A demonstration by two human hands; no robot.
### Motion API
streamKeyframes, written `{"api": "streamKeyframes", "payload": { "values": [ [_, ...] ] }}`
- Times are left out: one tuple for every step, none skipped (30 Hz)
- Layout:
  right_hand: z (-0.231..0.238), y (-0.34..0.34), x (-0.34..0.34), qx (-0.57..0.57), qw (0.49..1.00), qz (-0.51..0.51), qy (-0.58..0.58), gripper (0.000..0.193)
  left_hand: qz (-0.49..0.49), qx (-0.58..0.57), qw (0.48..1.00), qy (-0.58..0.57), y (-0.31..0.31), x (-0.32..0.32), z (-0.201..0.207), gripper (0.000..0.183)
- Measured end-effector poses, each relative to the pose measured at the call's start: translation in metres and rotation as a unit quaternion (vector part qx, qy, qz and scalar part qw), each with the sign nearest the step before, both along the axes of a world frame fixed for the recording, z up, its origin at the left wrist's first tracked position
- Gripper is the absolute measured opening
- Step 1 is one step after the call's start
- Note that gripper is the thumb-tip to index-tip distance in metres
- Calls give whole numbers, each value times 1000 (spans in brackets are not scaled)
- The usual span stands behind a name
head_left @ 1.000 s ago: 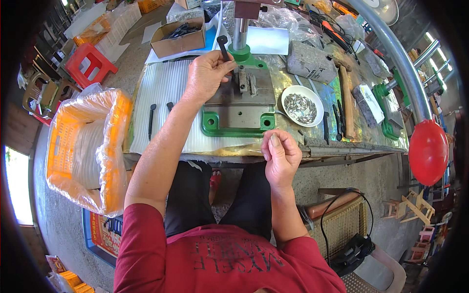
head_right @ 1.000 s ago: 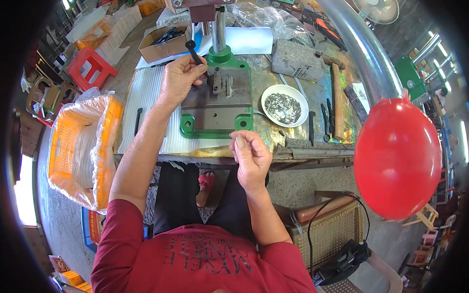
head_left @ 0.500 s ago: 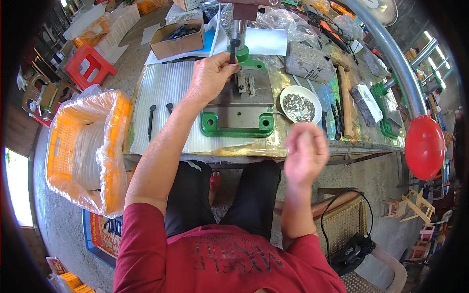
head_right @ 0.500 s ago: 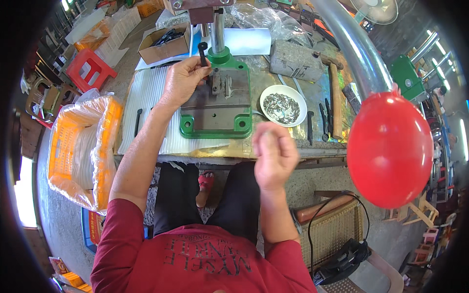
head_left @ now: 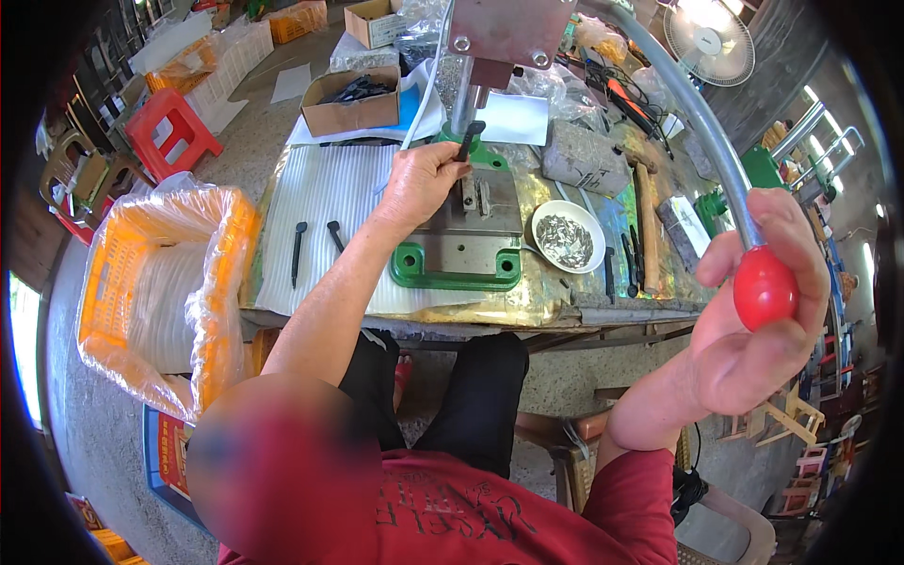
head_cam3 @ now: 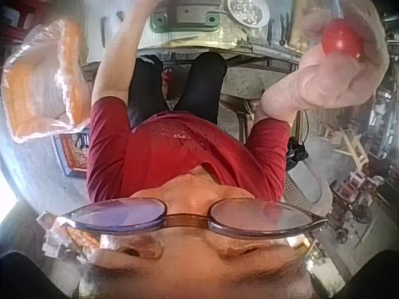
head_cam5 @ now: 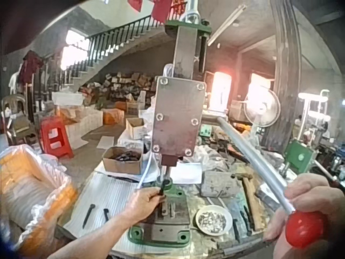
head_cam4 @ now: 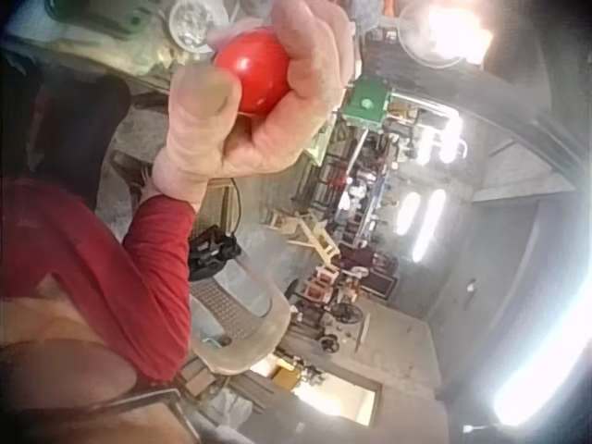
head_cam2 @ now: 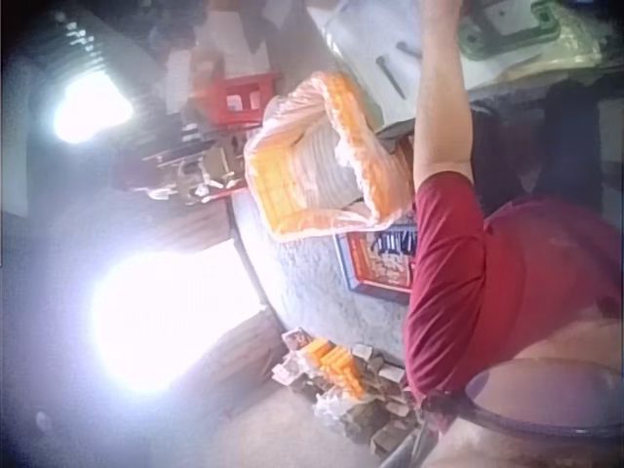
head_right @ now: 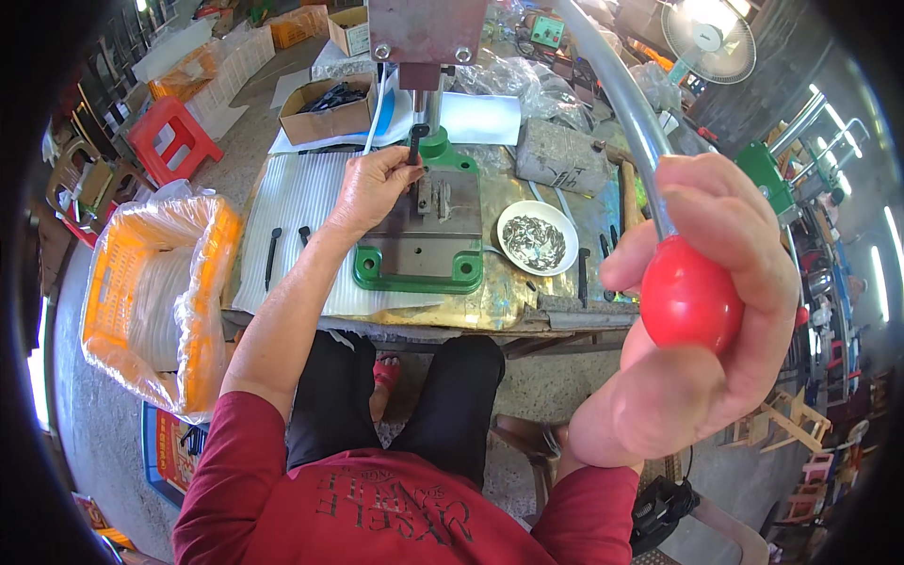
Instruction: The person assembles black plastic pieces by hand and places them into a blue tray. The person then removes a foam sheet from a yellow basket and unloads black plastic pieces onto the table.
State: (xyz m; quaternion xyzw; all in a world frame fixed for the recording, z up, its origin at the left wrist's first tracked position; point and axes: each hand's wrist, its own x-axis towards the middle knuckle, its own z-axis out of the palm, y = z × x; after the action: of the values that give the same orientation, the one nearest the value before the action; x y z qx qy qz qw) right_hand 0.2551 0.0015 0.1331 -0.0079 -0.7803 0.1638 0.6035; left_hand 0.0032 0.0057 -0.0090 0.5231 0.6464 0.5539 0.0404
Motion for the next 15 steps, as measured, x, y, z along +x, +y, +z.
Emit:
{"api": "streamKeyframes", "payload": {
  "values": [
    [-2,2,1,-2,1000,13,2,43,-2,6,1000,-9,-1,0,0,11],
    [0,4,3,0,1000,15,2,43,0,8,1000,-9,-3,-1,1,11],
    [1,6,5,-27,997,68,-7,40,7,-4,1000,5,-5,-1,3,11],
    [3,6,6,-54,991,118,-16,38,12,-16,1000,18,-5,-1,4,11],
    [4,4,6,-53,991,118,-17,38,11,-15,1000,17,-5,-1,3,11],
    [6,1,6,-76,990,118,-19,35,8,-5,1000,7,-5,-2,2,11],
    [6,-1,6,-99,988,115,-21,32,2,6,1000,-3,-4,-1,1,12],
    [6,-2,5,-99,988,112,-22,32,-1,6,1000,-4,-3,1,1,12],
    [4,-3,2,-102,988,115,-9,29,-3,4,1000,-8,-2,2,2,12],
    [0,-4,-4,-106,987,124,4,26,0,1,1000,-10,-3,0,2,12],
    [-6,-7,-10,-114,986,121,26,19,2,-1,1000,-10,-3,-1,1,12],
    [-18,-5,-12,-89,991,92,26,16,1,5,1000,-13,-3,-3,-1,12],
    [-34,-2,-13,-62,996,54,24,12,-9,13,1000,-19,1,0,-2,12],
    [-71,6,-26,-102,986,67,110,13,0,9,1000,-17,-4,-3,-3,12],
    [-103,28,-31,105,991,-78,24,6,5,14,1000,0,-6,-2,-1,12]
  ]
}}
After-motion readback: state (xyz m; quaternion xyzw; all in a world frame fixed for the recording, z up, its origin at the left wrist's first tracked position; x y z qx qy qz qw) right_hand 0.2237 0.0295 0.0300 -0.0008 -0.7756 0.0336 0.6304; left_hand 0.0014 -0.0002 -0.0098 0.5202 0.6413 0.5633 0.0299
